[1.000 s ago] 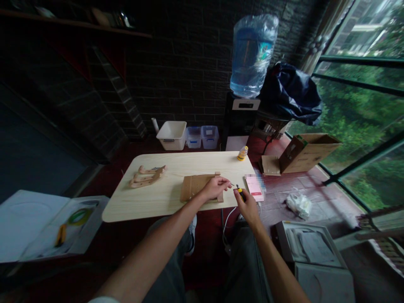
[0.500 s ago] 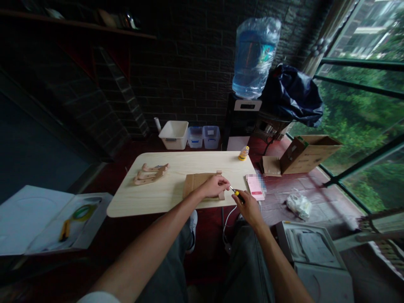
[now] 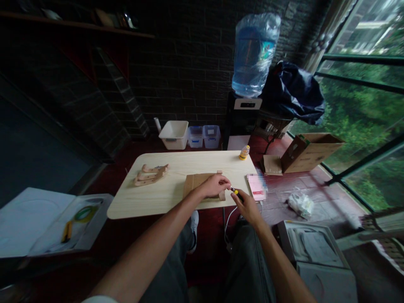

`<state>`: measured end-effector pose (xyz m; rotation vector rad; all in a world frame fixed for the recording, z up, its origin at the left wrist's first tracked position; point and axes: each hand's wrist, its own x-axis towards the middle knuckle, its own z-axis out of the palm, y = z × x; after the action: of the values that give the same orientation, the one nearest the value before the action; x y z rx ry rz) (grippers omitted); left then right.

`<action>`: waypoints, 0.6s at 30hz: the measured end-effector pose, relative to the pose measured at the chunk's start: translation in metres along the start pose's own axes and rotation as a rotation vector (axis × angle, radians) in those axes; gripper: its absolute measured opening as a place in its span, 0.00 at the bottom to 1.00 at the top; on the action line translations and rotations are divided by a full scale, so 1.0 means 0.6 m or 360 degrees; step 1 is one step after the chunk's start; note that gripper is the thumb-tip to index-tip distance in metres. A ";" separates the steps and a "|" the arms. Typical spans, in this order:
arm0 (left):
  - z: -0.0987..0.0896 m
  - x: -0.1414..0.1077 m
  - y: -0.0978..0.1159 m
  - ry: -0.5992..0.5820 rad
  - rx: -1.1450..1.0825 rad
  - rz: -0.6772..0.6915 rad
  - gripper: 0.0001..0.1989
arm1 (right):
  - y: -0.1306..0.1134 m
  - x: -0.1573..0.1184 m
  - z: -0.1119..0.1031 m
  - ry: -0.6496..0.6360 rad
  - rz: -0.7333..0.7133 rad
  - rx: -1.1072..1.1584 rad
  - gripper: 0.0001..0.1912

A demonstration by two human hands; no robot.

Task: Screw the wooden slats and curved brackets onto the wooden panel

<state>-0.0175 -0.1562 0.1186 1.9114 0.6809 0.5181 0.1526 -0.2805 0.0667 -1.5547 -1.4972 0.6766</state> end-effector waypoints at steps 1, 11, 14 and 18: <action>0.000 0.000 0.000 -0.0010 -0.0007 -0.0010 0.08 | 0.000 0.000 0.002 0.0021 0.0002 0.0003 0.25; 0.023 0.014 -0.026 -0.0022 -0.0175 -0.0076 0.14 | -0.002 0.009 0.023 0.0190 -0.0053 0.0168 0.22; 0.028 0.018 -0.040 0.0021 -0.0256 -0.0125 0.22 | 0.019 0.014 0.032 0.0213 -0.0010 0.0189 0.21; 0.003 0.032 -0.033 0.0082 -0.0353 -0.0160 0.23 | 0.057 0.016 0.043 0.0334 0.0122 0.0238 0.21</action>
<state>-0.0064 -0.1378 0.1013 1.6529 0.7185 0.5568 0.1493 -0.2629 0.0266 -1.5236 -1.2105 0.6330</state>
